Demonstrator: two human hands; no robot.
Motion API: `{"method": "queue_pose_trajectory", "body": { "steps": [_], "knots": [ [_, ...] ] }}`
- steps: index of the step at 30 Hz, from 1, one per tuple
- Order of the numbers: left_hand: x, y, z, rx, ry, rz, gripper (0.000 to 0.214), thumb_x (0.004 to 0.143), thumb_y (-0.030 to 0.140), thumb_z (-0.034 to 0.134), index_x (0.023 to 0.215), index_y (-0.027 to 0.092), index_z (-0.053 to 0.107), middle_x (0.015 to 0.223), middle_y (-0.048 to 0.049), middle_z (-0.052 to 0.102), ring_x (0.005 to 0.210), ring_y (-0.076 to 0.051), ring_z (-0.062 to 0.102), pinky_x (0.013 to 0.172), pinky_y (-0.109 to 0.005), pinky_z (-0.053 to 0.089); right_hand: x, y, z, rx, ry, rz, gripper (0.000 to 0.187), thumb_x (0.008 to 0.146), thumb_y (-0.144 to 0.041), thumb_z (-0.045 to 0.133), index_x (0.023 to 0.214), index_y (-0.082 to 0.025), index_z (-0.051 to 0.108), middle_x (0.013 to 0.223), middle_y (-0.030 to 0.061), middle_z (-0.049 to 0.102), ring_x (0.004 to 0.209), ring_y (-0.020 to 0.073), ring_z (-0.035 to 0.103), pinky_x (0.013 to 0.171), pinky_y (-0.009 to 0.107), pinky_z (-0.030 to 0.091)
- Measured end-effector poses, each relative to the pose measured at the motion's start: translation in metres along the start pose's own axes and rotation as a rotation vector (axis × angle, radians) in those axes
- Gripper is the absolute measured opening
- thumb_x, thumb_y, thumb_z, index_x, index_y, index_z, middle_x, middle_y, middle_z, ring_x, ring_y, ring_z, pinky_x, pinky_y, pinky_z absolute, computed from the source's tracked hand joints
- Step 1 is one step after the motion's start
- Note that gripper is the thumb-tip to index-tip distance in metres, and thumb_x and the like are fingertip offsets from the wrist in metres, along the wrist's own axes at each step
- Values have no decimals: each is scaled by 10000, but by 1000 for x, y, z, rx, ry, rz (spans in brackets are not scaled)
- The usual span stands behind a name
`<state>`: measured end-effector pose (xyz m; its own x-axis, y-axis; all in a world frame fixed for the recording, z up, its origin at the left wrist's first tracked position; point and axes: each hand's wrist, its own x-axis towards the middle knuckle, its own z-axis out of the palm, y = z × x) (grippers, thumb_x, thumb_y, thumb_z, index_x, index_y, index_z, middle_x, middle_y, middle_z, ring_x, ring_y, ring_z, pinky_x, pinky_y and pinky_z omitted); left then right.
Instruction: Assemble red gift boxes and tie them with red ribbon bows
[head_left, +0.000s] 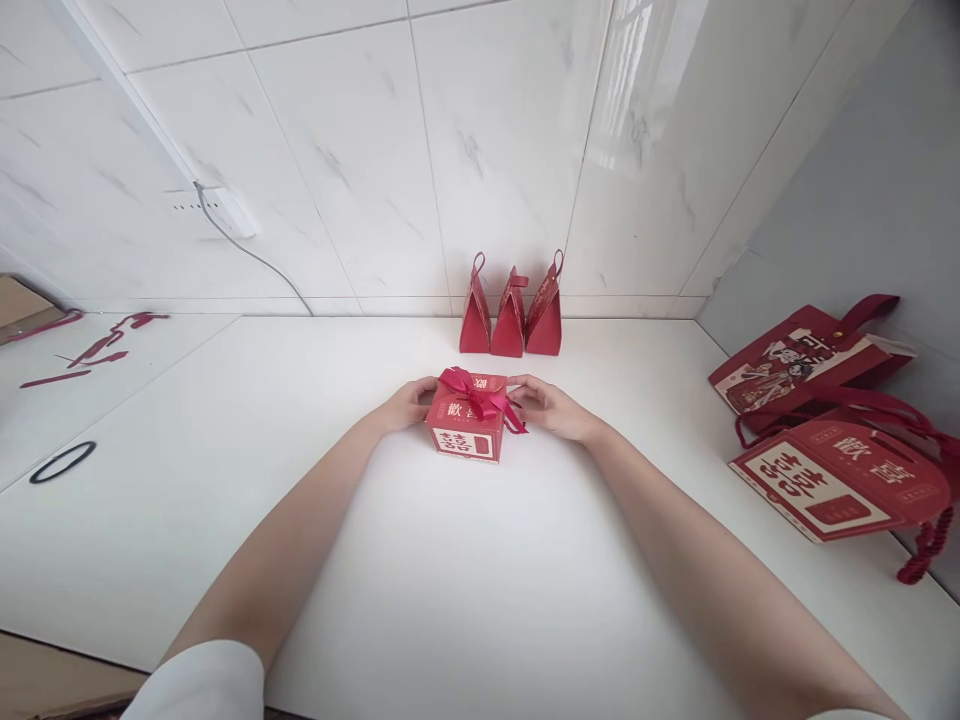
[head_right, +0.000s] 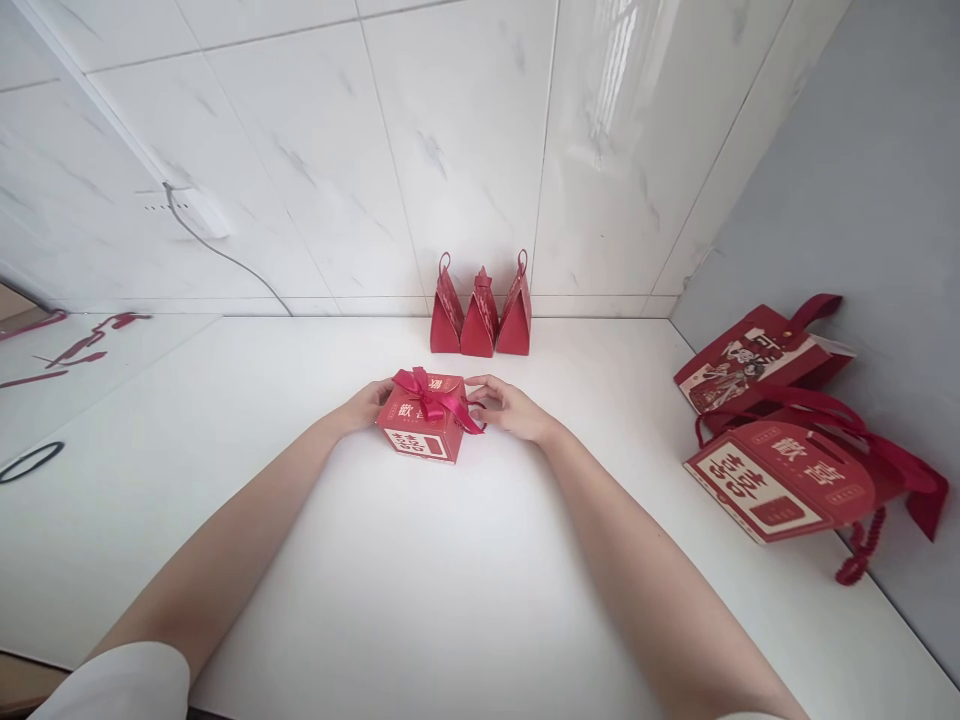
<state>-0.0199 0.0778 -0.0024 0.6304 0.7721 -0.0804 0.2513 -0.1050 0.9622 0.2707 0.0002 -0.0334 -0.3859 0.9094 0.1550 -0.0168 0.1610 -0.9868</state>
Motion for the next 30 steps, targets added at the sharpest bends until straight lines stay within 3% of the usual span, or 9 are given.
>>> {"method": "queue_pose_trajectory", "body": {
  "steps": [3, 7, 10, 13, 16, 19, 23, 27, 30],
  "knots": [
    [4, -7, 6, -56, 126, 11, 429, 519, 226, 818, 916, 163, 670, 1036, -62, 683, 1028, -272, 596, 881, -369, 465, 3, 4, 2, -58, 59, 0, 340, 763, -296, 681, 1083, -210, 607, 930, 34, 649, 894, 190, 608, 869, 380, 465],
    [8, -10, 10, -203, 283, 9, 235, 610, 278, 753, 760, 180, 601, 844, -23, 683, 818, -198, 629, 709, -305, 487, 0, -1, -2, 143, 178, 23, 231, 749, -260, 668, 971, -199, 644, 803, 6, 636, 816, 163, 597, 883, 353, 444],
    [9, -6, 4, -376, 410, 8, 183, 696, 298, 655, 672, 187, 511, 723, -3, 648, 664, -134, 608, 574, -241, 453, -6, -8, -12, 354, 251, 38, 214, 762, -265, 627, 974, -236, 620, 529, -69, 457, 608, 135, 533, 848, 350, 472],
    [9, 1, -8, -566, 485, -12, 259, 698, 254, 582, 564, 194, 369, 530, 21, 521, 504, -89, 529, 485, -210, 427, -11, -11, -23, 512, 332, 33, 242, 733, -275, 625, 974, -267, 595, 464, -94, 306, 471, 122, 422, 739, 317, 518],
    [7, 8, -17, -727, 525, -23, 275, 680, 191, 562, 556, 199, 317, 454, 51, 410, 422, -58, 459, 435, -170, 422, -12, -11, -31, 578, 463, -27, 290, 721, -301, 649, 1003, -288, 583, 537, -77, 435, 459, 105, 421, 641, 262, 540],
    [4, 15, -20, -845, 542, -37, 227, 702, 172, 556, 583, 190, 363, 499, 44, 478, 432, -42, 490, 401, -131, 420, -11, -12, -35, 612, 544, -76, 339, 725, -285, 651, 1054, -309, 572, 887, -46, 659, 502, 76, 481, 613, 223, 552],
    [3, 19, -20, -927, 529, -68, 142, 744, 171, 549, 631, 163, 465, 648, 10, 625, 395, -5, 474, 353, -96, 400, -10, -13, -38, 731, 502, -110, 366, 751, -289, 588, 1116, -288, 565, 1243, 2, 613, 623, 88, 573, 586, 214, 546],
    [5, 17, -21, -938, 554, -48, 92, 777, 182, 543, 692, 144, 542, 785, -22, 689, 366, 24, 450, 341, -72, 388, -11, -15, -37, 706, 470, -109, 426, 771, -396, 536, 1185, -296, 529, 1256, 27, 601, 710, 132, 605, 578, 247, 538],
    [6, 16, -21, -915, 596, -7, 145, 766, 173, 528, 627, 147, 496, 840, -32, 699, 366, 28, 451, 337, -81, 380, -11, -17, -36, 619, 480, -89, 461, 774, -478, 500, 1209, -325, 504, 1260, 22, 596, 739, 162, 610, 581, 283, 529]
  ]
}}
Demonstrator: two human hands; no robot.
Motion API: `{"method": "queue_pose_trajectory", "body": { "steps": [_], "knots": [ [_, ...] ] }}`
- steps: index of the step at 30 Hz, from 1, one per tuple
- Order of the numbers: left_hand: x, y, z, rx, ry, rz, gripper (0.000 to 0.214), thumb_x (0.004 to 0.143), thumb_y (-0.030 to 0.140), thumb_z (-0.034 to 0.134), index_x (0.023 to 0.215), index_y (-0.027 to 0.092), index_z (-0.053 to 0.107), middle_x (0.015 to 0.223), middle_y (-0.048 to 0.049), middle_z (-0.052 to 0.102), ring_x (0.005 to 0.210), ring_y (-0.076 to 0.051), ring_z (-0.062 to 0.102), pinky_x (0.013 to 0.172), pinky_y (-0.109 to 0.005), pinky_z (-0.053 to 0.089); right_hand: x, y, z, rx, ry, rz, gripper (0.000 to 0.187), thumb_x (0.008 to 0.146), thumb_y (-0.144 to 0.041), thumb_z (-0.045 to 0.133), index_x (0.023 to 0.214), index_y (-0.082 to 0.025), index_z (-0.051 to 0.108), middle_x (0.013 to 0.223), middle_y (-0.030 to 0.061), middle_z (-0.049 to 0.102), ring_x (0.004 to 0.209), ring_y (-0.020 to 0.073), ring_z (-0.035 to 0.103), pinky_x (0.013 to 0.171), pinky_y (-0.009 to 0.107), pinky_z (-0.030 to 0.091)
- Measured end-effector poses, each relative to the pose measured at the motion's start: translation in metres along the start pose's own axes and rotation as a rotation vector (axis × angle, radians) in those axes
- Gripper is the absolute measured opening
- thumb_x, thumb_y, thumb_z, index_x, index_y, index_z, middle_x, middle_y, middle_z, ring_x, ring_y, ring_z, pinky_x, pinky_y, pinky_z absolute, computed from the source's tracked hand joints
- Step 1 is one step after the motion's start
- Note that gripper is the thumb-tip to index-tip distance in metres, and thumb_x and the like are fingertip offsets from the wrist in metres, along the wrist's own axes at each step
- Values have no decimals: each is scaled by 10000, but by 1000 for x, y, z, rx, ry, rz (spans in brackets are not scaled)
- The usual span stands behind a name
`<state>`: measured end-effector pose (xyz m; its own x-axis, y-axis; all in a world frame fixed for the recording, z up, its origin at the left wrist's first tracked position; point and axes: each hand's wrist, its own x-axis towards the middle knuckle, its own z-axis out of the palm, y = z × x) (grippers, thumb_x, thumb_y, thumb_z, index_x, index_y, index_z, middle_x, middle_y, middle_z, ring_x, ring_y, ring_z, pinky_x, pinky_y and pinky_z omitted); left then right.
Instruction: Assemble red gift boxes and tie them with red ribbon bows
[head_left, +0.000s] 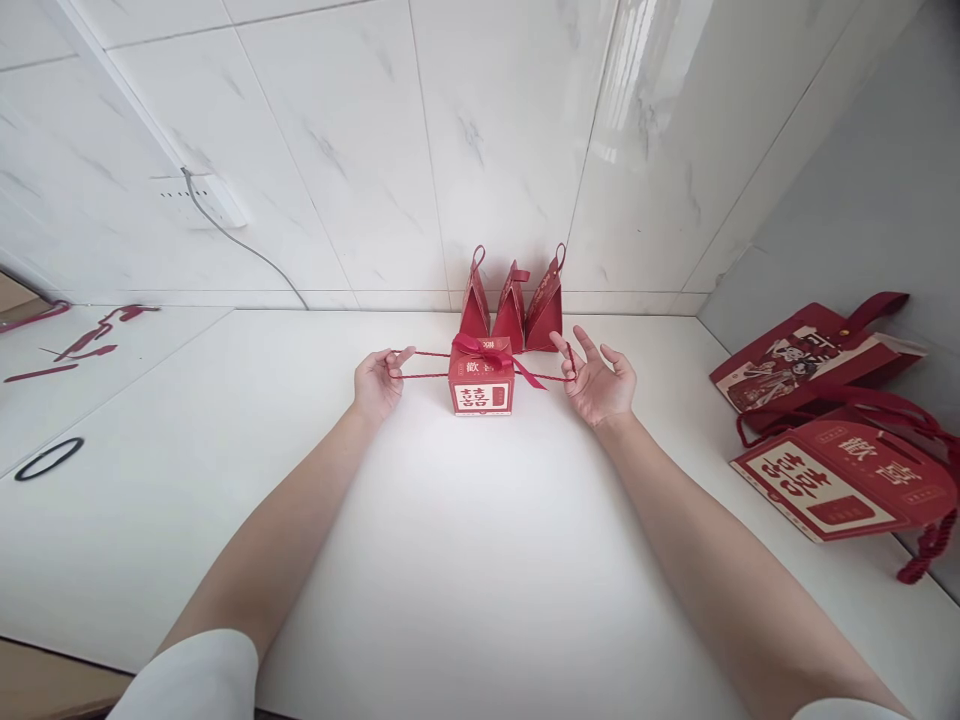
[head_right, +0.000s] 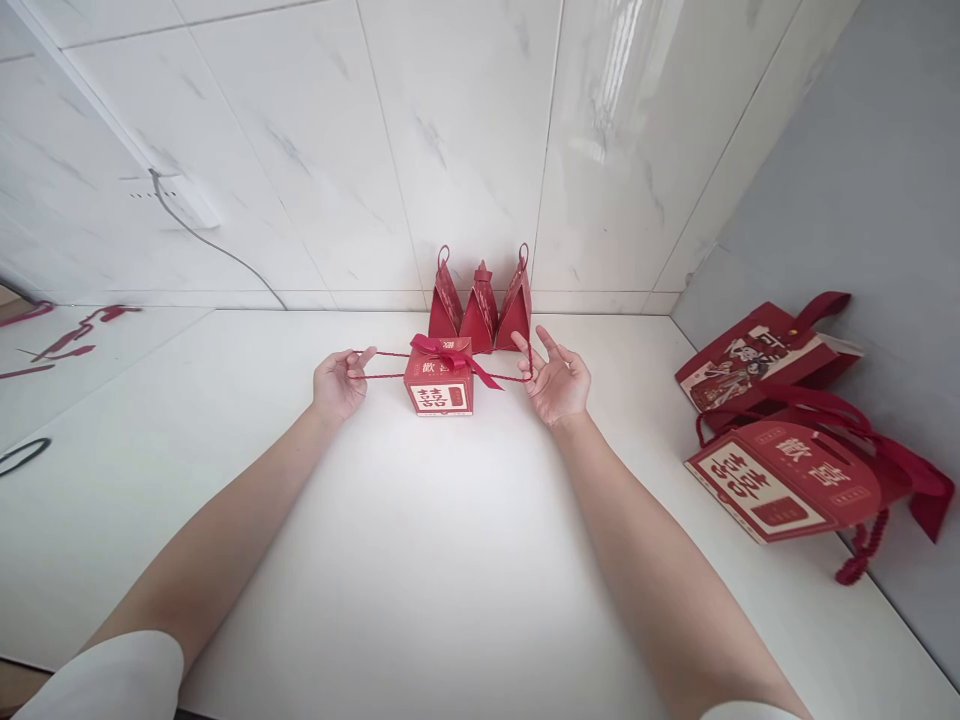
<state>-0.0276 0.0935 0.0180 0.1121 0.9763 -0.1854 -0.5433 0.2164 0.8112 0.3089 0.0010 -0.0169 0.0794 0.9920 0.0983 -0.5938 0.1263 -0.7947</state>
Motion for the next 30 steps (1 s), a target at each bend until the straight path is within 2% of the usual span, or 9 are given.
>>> {"method": "queue_pose_trajectory", "body": {
  "steps": [6, 13, 16, 18, 19, 22, 24, 27, 30],
  "knots": [
    [3, -1, -2, 96, 37, 93, 179, 712, 194, 518, 566, 166, 420, 834, -38, 703, 420, -12, 512, 327, -118, 345, 0, -2, 1, 29, -5, 15, 462, 784, -498, 478, 1218, -341, 464, 1226, 21, 621, 684, 145, 584, 572, 267, 492],
    [9, -6, -17, 388, 38, 118, 228, 691, 253, 539, 515, 173, 417, 774, -92, 702, 544, -123, 614, 417, -210, 395, 7, 6, -5, -188, 39, 48, 474, 778, -602, 487, 1131, -288, 520, 1081, 63, 667, 577, 158, 531, 471, 295, 413],
    [4, -13, -15, 521, 72, 227, 112, 728, 276, 600, 713, 169, 574, 1046, -97, 691, 921, -222, 661, 619, -260, 502, 8, 20, 1, -399, 135, -21, 390, 800, -578, 519, 1017, -256, 562, 1095, 73, 639, 734, 187, 595, 562, 304, 475],
    [-3, -20, -8, 575, 106, 354, 186, 776, 298, 618, 943, 216, 616, 1295, -50, 581, 1244, -228, 501, 881, -294, 486, 6, 28, 11, -483, 192, -123, 340, 805, -541, 571, 994, -258, 567, 1211, 58, 582, 1031, 224, 574, 783, 337, 510],
    [-7, -24, -4, 615, 95, 429, 248, 806, 316, 609, 1043, 243, 610, 1383, -28, 510, 1343, -214, 393, 1003, -305, 420, 3, 32, 16, -512, 186, -175, 343, 813, -530, 583, 1031, -267, 566, 1271, 45, 548, 1164, 230, 511, 909, 356, 476],
    [-21, -36, 10, 751, -84, 611, 397, 882, 421, 532, 1250, 276, 563, 1501, -9, 374, 1442, -206, 218, 1173, -325, 201, -5, 39, 31, -632, 30, -263, 486, 848, -527, 578, 1270, -302, 490, 1434, 23, 419, 1378, 214, 306, 1136, 387, 275],
    [-31, -44, 18, 773, -235, 620, 510, 879, 517, 502, 1337, 293, 507, 1537, 0, 315, 1459, -222, 170, 1192, -339, 159, -10, 42, 38, -683, -106, -243, 642, 836, -525, 612, 1394, -315, 374, 1523, 22, 292, 1428, 212, 218, 1174, 396, 205],
    [-41, -52, 26, 668, -432, 468, 698, 794, 575, 600, 1413, 310, 414, 1566, 2, 244, 1465, -253, 140, 1186, -363, 200, -11, 45, 43, -616, -223, -163, 826, 779, -503, 696, 1458, -321, 263, 1571, 27, 183, 1450, 205, 168, 1186, 397, 197],
    [-45, -55, 30, 510, -558, 222, 865, 714, 524, 716, 1456, 294, 334, 1545, -48, 297, 1443, -272, 220, 1163, -388, 265, -7, 47, 44, -521, -261, -128, 880, 731, -478, 751, 1451, -308, 275, 1561, 46, 222, 1445, 201, 193, 1186, 396, 213]
  ]
}}
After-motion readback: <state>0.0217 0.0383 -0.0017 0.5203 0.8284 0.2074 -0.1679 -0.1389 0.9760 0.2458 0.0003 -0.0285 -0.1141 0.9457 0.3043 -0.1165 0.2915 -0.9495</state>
